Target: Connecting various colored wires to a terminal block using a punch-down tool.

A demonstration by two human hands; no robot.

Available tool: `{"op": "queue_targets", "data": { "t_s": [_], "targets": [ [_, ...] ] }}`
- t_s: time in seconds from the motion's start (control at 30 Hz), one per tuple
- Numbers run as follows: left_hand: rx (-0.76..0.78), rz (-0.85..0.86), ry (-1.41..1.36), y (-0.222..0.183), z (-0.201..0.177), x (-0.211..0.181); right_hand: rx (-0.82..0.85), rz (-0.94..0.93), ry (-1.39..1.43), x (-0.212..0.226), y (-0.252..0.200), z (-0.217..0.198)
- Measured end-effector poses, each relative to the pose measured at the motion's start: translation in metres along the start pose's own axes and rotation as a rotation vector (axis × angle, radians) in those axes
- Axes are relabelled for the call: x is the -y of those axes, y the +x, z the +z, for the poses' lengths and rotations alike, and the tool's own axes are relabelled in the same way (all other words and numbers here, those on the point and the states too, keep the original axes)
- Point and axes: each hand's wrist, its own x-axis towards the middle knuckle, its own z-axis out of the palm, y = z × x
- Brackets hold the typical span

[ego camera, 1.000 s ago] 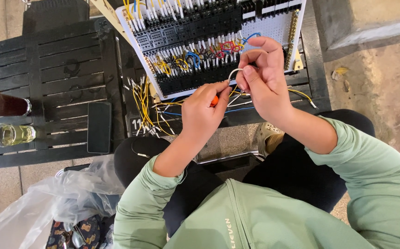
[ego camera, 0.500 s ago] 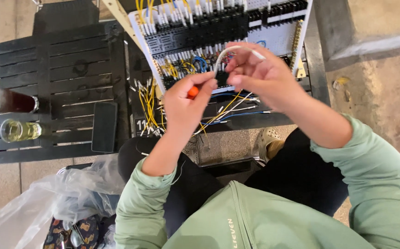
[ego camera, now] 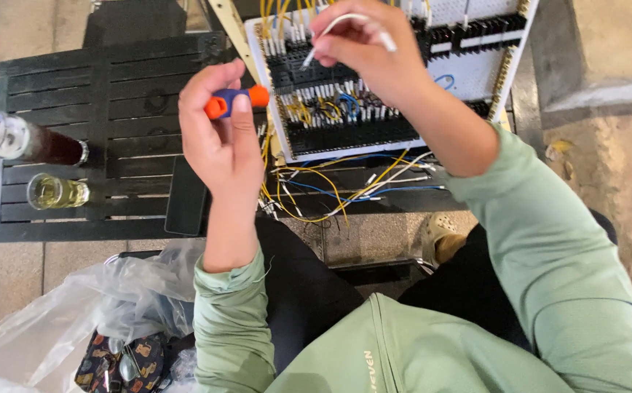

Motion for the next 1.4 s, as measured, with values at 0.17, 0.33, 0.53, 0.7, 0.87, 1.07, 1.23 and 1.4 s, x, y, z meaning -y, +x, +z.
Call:
{"op": "queue_targets", "data": {
  "t_s": [0.17, 0.33, 0.53, 0.7, 0.87, 1.07, 1.23, 1.4],
  "targets": [
    [-0.055, 0.339, 0.071, -0.001, 0.004, 0.015, 0.052, -0.242, -0.233, -0.027, 0.031, 0.018],
    [-0.001, 0.347, 0.146, -0.001, 0.006, 0.017, 0.017, -0.180, -0.200, -0.040, 0.034, 0.019],
    [0.134, 0.380, 0.164, -0.002, -0.001, 0.019, 0.112, -0.211, -0.278, -0.041, 0.036, 0.018],
    [0.243, 0.428, 0.054, -0.003, 0.002, 0.023, 0.062, -0.093, -0.159, -0.047, 0.044, 0.017],
    [0.172, 0.433, 0.090, 0.000, 0.001, 0.021, -0.007, -0.118, -0.262, -0.050, 0.043, 0.024],
    [0.167, 0.448, 0.082, -0.002, 0.005, 0.022, 0.104, -0.235, -0.283, -0.054, 0.044, 0.020],
    [0.169, 0.442, 0.087, -0.002, 0.004, 0.020, 0.102, -0.202, -0.307, -0.057, 0.048, 0.016],
    [0.198, 0.445, 0.089, -0.004, 0.004, 0.030, 0.033, -0.146, -0.205, -0.056, 0.045, 0.023]
  ]
}}
